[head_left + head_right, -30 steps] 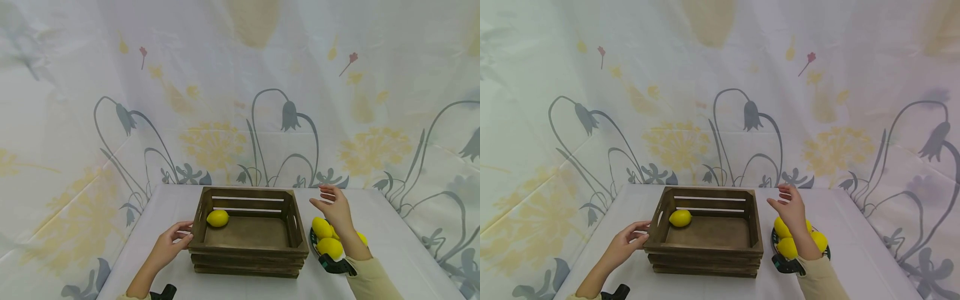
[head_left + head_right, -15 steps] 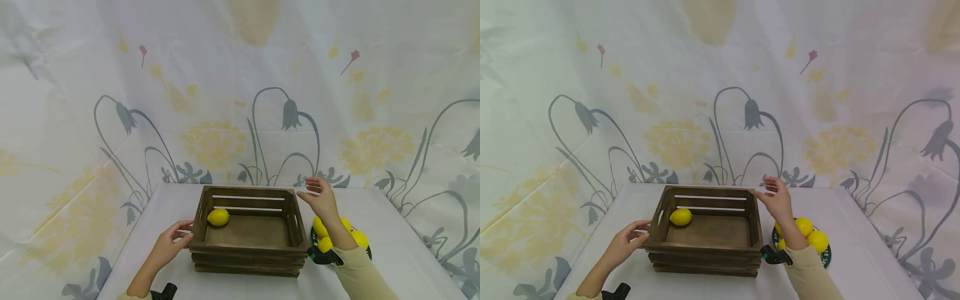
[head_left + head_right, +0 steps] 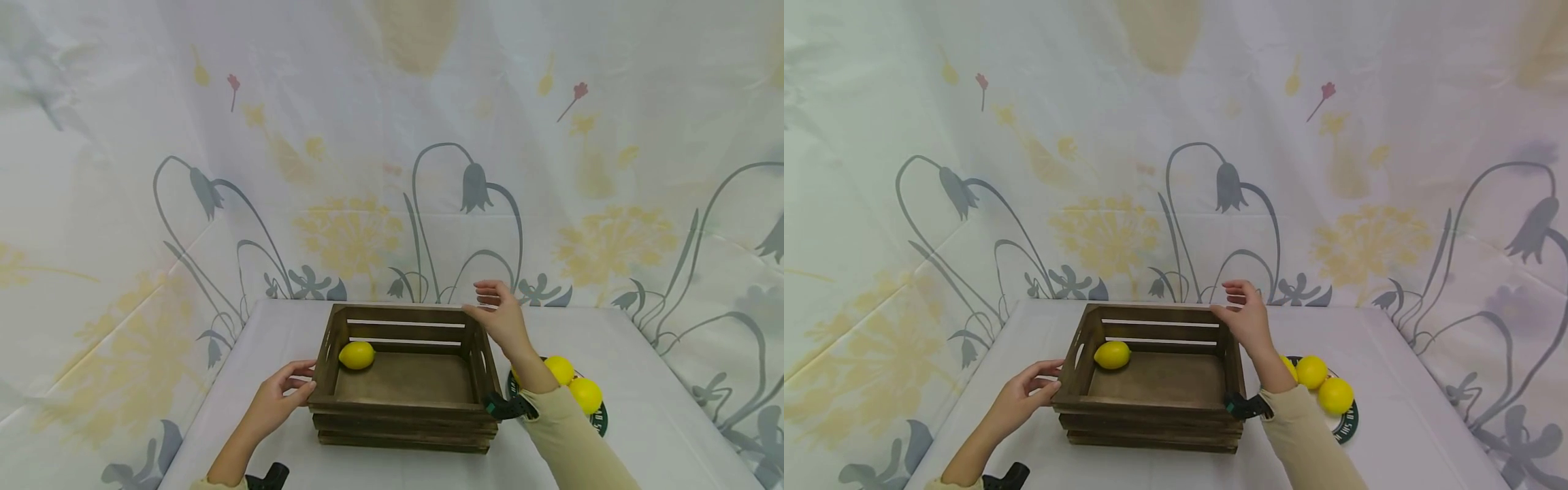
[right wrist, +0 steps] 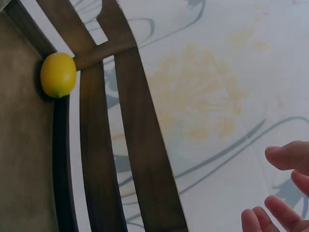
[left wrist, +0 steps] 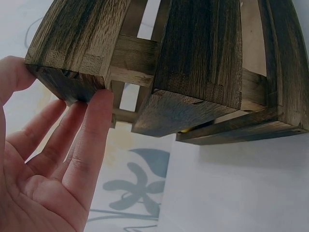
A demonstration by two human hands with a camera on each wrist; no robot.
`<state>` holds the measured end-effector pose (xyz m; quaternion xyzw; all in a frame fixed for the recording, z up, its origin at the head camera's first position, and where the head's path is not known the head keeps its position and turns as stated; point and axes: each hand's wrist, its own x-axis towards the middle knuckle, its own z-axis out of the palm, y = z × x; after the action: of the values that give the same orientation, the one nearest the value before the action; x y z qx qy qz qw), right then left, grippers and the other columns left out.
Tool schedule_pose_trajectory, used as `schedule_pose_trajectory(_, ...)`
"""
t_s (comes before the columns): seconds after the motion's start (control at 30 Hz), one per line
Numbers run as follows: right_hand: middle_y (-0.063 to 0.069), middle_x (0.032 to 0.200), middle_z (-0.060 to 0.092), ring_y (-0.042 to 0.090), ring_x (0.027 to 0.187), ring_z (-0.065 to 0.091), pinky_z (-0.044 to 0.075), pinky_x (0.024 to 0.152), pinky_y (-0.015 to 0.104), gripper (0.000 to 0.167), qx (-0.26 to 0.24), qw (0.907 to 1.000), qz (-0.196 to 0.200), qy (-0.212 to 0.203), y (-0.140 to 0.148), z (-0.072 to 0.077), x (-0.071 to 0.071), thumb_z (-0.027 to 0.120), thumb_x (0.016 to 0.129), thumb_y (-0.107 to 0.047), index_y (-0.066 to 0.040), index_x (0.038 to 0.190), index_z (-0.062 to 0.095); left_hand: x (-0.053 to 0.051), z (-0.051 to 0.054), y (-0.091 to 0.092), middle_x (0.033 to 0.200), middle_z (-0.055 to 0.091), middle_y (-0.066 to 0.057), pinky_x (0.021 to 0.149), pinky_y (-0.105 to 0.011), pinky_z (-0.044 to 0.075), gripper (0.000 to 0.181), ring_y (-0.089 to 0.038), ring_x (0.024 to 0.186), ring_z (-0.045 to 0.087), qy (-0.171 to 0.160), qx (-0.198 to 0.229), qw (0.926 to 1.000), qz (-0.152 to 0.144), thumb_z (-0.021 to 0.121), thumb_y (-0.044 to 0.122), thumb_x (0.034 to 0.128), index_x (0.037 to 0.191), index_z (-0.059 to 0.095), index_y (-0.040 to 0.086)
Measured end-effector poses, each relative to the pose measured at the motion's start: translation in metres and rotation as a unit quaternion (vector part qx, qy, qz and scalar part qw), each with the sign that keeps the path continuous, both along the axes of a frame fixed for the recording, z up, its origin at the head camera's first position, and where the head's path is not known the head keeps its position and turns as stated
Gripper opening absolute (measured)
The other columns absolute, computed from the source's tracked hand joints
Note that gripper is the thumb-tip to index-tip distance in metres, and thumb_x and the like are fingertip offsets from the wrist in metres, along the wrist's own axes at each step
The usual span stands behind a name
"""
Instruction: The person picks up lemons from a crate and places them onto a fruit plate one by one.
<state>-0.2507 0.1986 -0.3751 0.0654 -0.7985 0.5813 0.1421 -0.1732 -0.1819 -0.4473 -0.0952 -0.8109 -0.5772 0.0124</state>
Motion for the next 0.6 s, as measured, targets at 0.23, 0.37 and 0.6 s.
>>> schedule_pose_trajectory(0.23, 0.019, 0.110, 0.053, 0.035, 0.100, 0.051, 0.046, 0.085, 0.043, 0.041, 0.007, 0.9992, 0.021, 0.034, -0.015, -0.006, -0.009, 0.073, 0.078, -0.010, 0.000, 0.113, 0.054, 0.001, -0.001, 0.000, 0.109, 0.059, -0.014, 0.064, -0.026, 0.054, 0.038, -0.021, 0.090, 0.062, 0.001, -0.002, 1.0000, 0.002, 0.065, 0.010, 0.0871, 0.123, 0.056, 0.002)
schedule_pose_trajectory(0.37, 0.021, 0.110, 0.053, 0.039, 0.102, 0.052, 0.047, 0.087, 0.044, 0.043, 0.013, 0.9992, 0.031, 0.019, -0.024, -0.007, -0.015, 0.073, 0.078, -0.009, 0.000, 0.115, 0.054, 0.001, -0.001, 0.000, 0.109, 0.059, -0.014, 0.064, -0.026, 0.054, 0.038, -0.021, 0.090, 0.062, -0.002, -0.002, 1.0000, 0.003, 0.065, 0.010, 0.0873, 0.123, 0.056, 0.002)
schedule_pose_trajectory(0.6, 0.025, 0.114, 0.053, 0.041, 0.106, 0.053, 0.047, 0.087, 0.047, 0.047, 0.011, 0.9987, 0.047, -0.017, -0.039, -0.010, -0.027, 0.074, 0.078, -0.006, 0.002, 0.118, 0.052, 0.000, -0.001, -0.001, 0.110, 0.059, -0.013, 0.065, -0.026, 0.054, 0.038, -0.020, 0.090, 0.062, 0.000, -0.004, 1.0000, 0.002, 0.065, 0.011, 0.0874, 0.124, 0.056, 0.003)
